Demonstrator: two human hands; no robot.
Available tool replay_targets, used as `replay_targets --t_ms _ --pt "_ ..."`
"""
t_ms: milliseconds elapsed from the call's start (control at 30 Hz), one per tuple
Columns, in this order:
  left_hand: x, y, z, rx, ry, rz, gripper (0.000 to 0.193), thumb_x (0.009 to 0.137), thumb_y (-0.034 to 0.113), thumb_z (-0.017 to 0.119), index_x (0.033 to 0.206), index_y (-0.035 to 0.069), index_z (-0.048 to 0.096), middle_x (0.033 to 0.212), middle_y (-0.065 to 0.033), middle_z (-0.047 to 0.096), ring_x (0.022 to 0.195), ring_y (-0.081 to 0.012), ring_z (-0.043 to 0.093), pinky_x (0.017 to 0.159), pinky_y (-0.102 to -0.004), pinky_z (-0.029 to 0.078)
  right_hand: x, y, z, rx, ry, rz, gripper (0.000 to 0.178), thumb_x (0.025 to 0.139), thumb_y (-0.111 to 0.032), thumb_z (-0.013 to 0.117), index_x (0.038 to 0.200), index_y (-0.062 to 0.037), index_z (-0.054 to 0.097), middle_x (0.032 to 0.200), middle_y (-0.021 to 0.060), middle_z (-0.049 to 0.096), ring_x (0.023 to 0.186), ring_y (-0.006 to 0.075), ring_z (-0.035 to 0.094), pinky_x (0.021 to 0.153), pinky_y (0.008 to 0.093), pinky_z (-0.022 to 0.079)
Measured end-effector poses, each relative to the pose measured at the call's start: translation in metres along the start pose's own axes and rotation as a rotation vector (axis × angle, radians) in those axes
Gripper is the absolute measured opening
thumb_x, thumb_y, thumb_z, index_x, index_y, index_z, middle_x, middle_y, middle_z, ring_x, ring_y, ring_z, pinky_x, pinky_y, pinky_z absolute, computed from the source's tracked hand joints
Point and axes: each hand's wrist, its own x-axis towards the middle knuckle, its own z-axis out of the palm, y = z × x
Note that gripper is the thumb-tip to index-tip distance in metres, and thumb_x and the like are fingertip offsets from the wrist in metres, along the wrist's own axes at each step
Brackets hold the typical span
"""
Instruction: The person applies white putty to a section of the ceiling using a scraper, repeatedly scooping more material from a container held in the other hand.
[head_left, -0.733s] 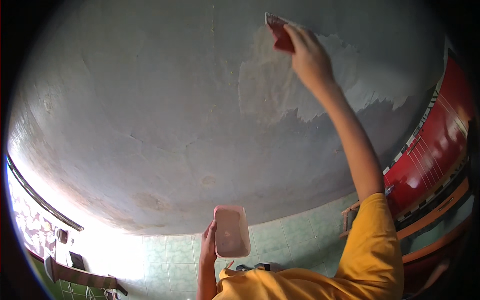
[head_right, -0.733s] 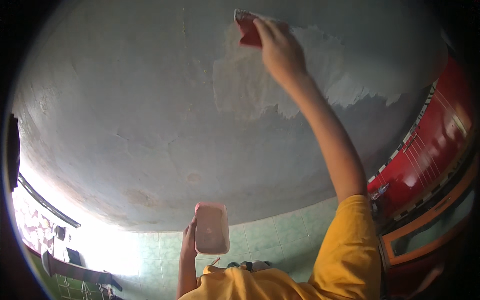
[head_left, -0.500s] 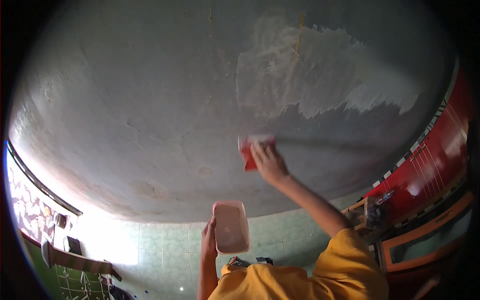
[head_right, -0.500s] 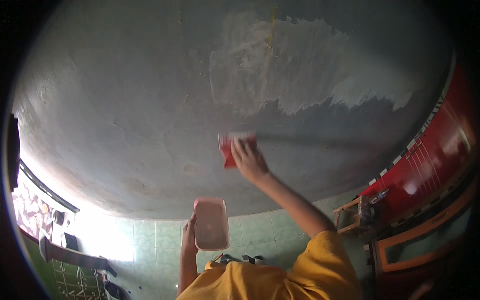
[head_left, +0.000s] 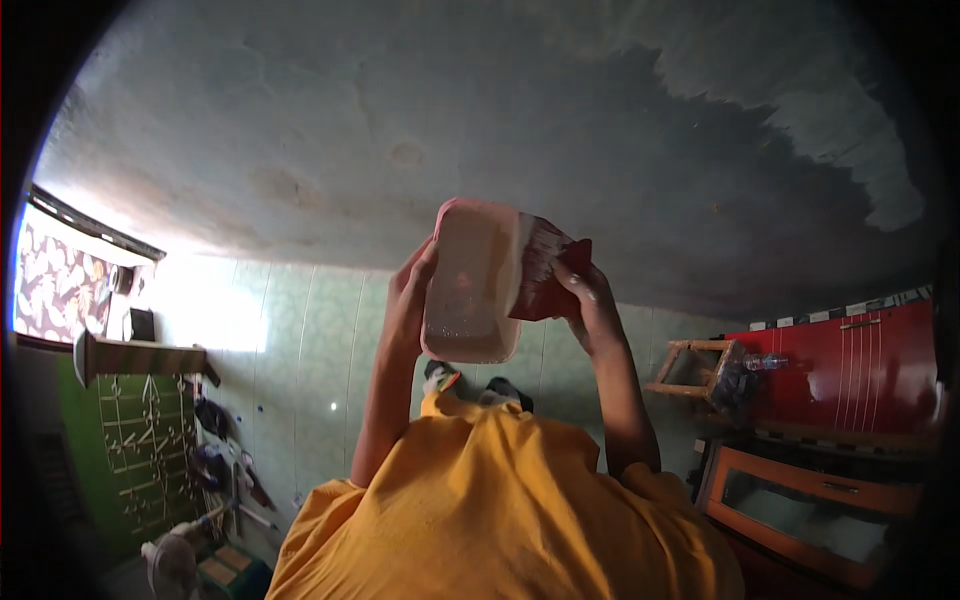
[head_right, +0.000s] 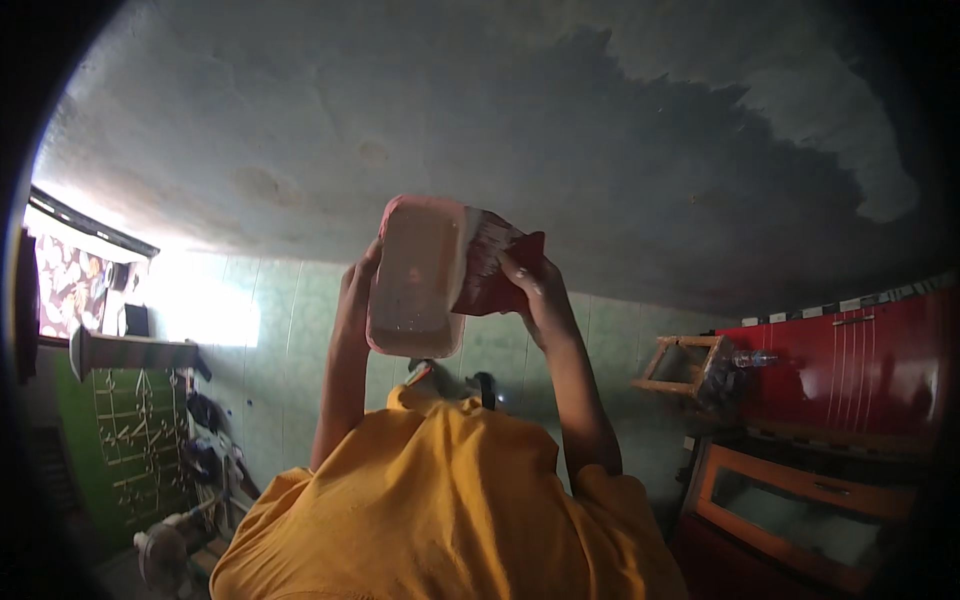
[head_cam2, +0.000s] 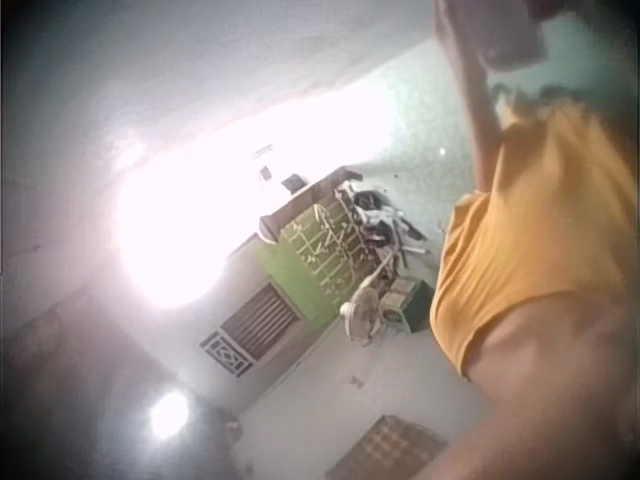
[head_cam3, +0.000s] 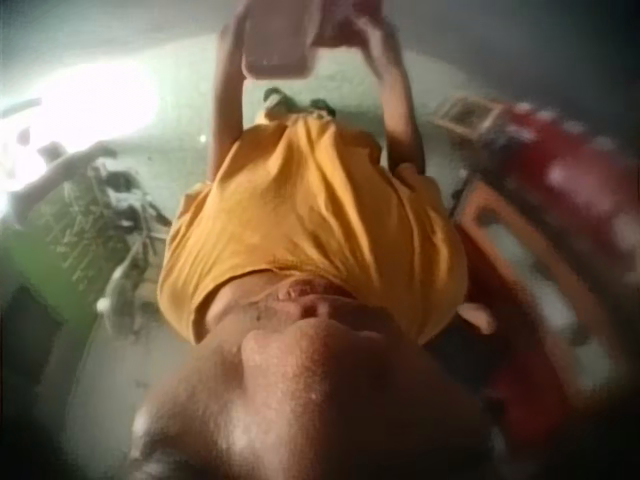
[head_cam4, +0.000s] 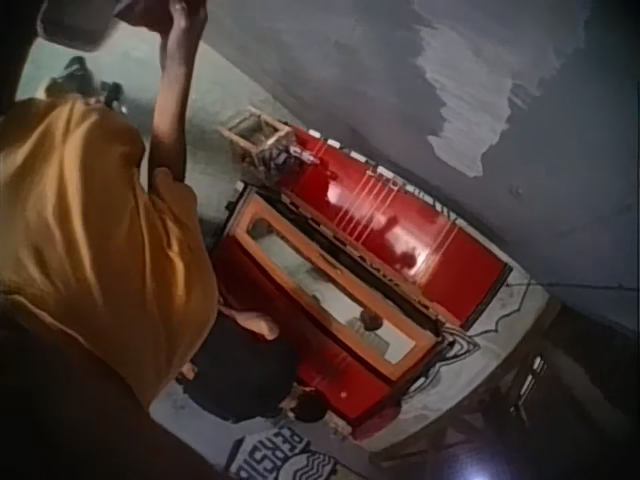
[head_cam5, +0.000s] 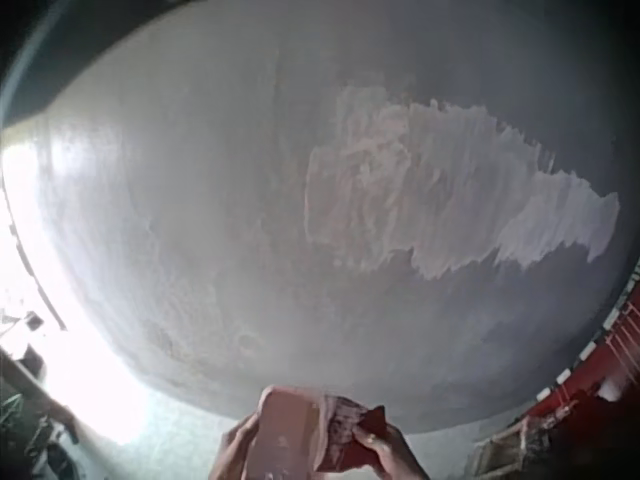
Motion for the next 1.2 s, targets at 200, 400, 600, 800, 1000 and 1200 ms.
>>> replay_targets --t_ms 200,400,600,800,1000,1200 --pt "-0.030 -0.020 0.004 0.002 0.082 -0.210 0.063 0.106 0.047 0.062 0.146 -0.002 0.060 0.126 -0.0072 0.068 0.112 -0.0141 0.061 0.096 -0.0291 0.051 -0.028 0.025 -0.067 -0.225 0.169 -0.145 0.026 0.100 -0.015 0.070 0.120 0.0019 0.067 0.110 0.0034 0.069 0.100 0.0143 0.068 0.088 0.0295 0.055" --pt "-0.048 -0.015 0.028 0.099 0.009 -0.186 0.061 0.108 0.045 0.059 0.145 -0.003 0.060 0.127 -0.0079 0.068 0.114 -0.0147 0.062 0.096 -0.0290 0.052 -0.056 -0.002 -0.055 -0.853 -0.108 -0.960 0.033 0.090 -0.003 0.070 0.123 -0.0048 0.073 0.115 0.0103 0.073 0.112 0.0265 0.069 0.099 0.0393 0.056" --pt "-0.045 -0.012 0.020 0.047 -0.069 -0.137 0.062 0.108 0.044 0.058 0.148 -0.003 0.057 0.135 -0.0113 0.067 0.120 -0.0173 0.063 0.102 -0.0337 0.053 -0.065 0.023 -0.076 -1.273 -0.304 -1.123 0.049 0.081 -0.016 0.079 0.130 -0.0197 0.077 0.135 -0.0002 0.073 0.131 0.0268 0.064 0.114 0.0504 0.047" --pt "-0.044 -0.029 -0.007 -0.037 0.108 -0.186 0.065 0.106 0.048 0.061 0.147 -0.001 0.060 0.132 -0.0112 0.068 0.117 -0.0164 0.064 0.100 -0.0332 0.053 -0.064 0.042 -0.123 -1.322 -0.401 -0.962 0.036 0.086 -0.007 0.078 0.122 -0.0089 0.077 0.125 0.0086 0.078 0.119 0.0245 0.072 0.104 0.0383 0.055" --pt "-0.057 -0.002 0.019 0.288 -0.033 -0.050 0.077 0.100 0.054 0.067 0.150 -0.003 0.057 0.131 -0.0144 0.069 0.120 -0.0184 0.065 0.104 -0.0337 0.051 -0.047 -0.008 -0.103 -0.792 0.008 -0.545 0.027 0.098 -0.015 0.078 0.109 0.0019 0.061 0.103 0.0132 0.077 0.093 0.0194 0.074 0.082 0.0331 0.056" --pt "-0.053 0.002 0.023 0.551 -0.016 -0.026 0.097 0.088 0.067 0.075 0.150 -0.005 0.056 0.129 -0.0198 0.071 0.120 -0.0246 0.067 0.106 -0.0378 0.051 -0.031 -0.060 -0.080 -1.003 -0.148 -0.412 0.025 0.100 -0.012 0.074 0.114 0.0026 0.059 0.103 0.0146 0.076 0.096 0.0174 0.074 0.083 0.0332 0.057"
